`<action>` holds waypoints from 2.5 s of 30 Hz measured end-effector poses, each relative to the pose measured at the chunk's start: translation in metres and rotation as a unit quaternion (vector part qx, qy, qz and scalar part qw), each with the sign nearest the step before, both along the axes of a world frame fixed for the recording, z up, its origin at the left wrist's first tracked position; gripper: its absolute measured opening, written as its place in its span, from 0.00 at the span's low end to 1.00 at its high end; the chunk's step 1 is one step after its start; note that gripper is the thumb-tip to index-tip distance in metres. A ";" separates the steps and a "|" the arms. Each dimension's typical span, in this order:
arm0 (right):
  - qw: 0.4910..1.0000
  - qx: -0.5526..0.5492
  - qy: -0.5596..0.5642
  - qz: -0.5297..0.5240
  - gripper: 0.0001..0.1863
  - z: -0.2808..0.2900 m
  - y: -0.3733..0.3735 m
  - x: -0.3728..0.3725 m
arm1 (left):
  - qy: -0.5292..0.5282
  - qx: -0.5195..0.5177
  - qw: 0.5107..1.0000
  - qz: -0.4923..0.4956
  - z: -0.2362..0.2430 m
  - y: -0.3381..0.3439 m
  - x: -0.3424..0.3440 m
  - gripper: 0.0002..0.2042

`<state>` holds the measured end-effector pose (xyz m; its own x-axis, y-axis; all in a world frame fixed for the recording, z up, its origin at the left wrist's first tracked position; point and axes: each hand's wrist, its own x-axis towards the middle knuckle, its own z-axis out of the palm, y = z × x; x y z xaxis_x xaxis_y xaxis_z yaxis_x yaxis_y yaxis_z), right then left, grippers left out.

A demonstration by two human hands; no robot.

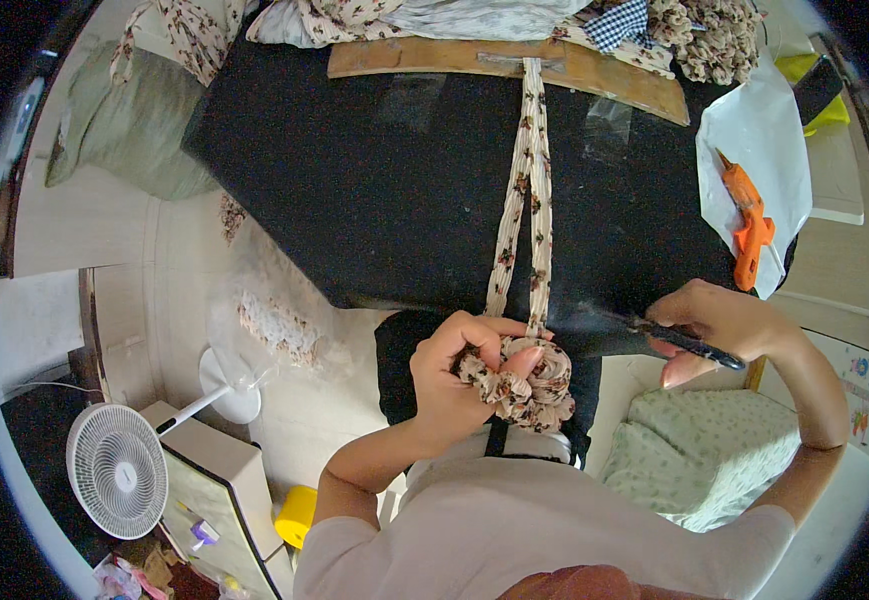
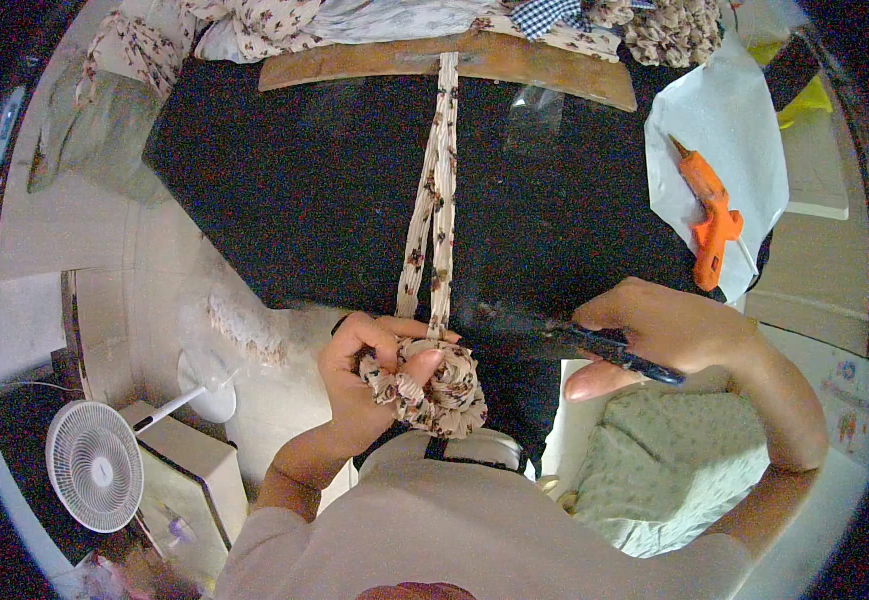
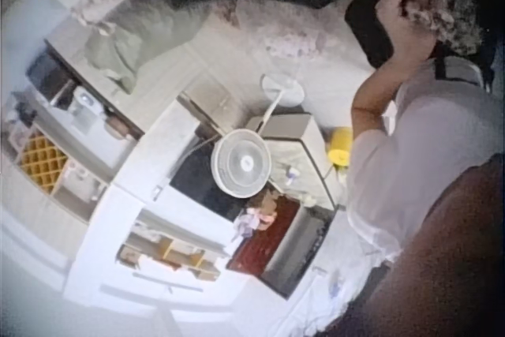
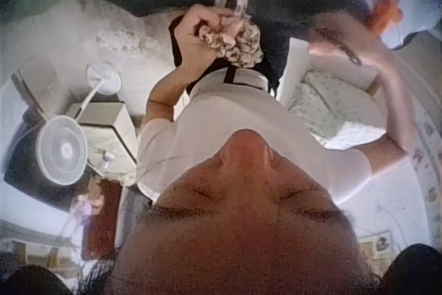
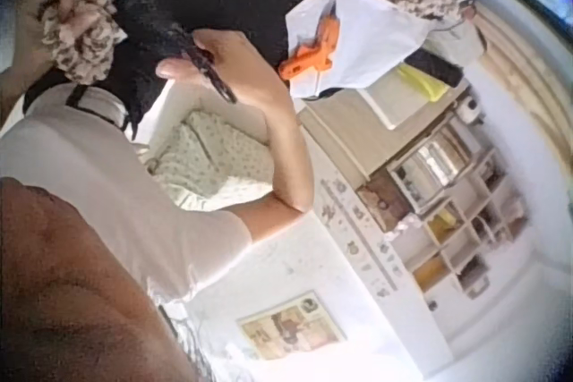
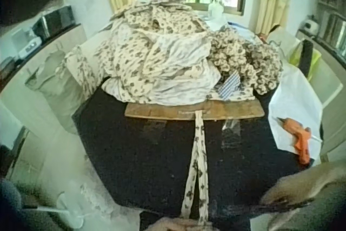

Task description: Making fabric scrunchies by manipulating fabric strips and using a hot glue gun.

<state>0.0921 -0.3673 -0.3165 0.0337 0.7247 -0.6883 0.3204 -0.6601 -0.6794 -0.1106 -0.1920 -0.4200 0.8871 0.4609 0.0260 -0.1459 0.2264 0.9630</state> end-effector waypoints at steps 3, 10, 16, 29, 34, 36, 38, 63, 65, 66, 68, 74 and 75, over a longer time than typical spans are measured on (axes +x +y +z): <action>0.997 -0.050 0.006 0.067 0.36 -0.002 0.018 0.002 | 0.018 -0.017 1.000 0.006 0.000 -0.003 0.000 0.14; 0.989 -0.074 -0.004 0.125 0.34 -0.006 0.048 0.004 | 0.021 -0.021 0.999 0.014 -0.005 -0.003 -0.001 0.14; 0.992 -0.059 -0.002 0.115 0.33 -0.012 0.044 0.005 | 0.042 -0.002 0.999 0.004 0.001 0.000 -0.001 0.14; 0.990 -0.137 0.039 0.011 0.35 0.000 0.030 -0.034 | -0.003 0.034 0.999 -0.004 -0.008 -0.007 -0.027 0.15; 0.955 -0.067 0.257 -0.129 0.33 -0.039 -0.003 -0.063 | -0.069 0.095 0.993 -0.025 -0.015 -0.001 -0.053 0.15; 0.919 -0.007 0.340 -0.201 0.35 -0.062 -0.008 -0.074 | -0.109 0.192 0.974 -0.042 -0.014 0.009 -0.057 0.15; 0.916 0.028 0.344 -0.204 0.34 -0.077 -0.011 -0.077 | -0.072 0.179 0.976 -0.103 -0.012 0.037 -0.048 0.16; 0.898 0.406 -0.139 -0.102 0.26 -0.034 -0.027 -0.113 | -0.009 0.430 0.754 -0.497 0.034 0.125 0.136 0.14; 0.847 0.266 -0.399 -0.228 0.27 -0.014 -0.030 -0.082 | -0.021 0.424 0.762 -0.489 0.034 0.125 0.134 0.14; 0.822 0.197 -0.480 -0.233 0.27 -0.002 -0.026 -0.069 | -0.030 0.413 0.777 -0.474 0.034 0.124 0.129 0.13; 0.744 0.187 -0.597 -0.237 0.22 -0.025 -0.033 -0.036 | -0.046 0.401 0.788 -0.465 0.036 0.117 0.121 0.13; 0.663 0.180 -0.702 -0.187 0.19 -0.053 -0.030 -0.036 | -0.158 0.245 0.923 -0.251 0.046 0.082 0.038 0.13; 0.667 0.283 -0.655 -0.215 0.20 -0.043 -0.019 -0.051 | -0.166 0.249 0.930 -0.214 0.047 0.075 0.022 0.13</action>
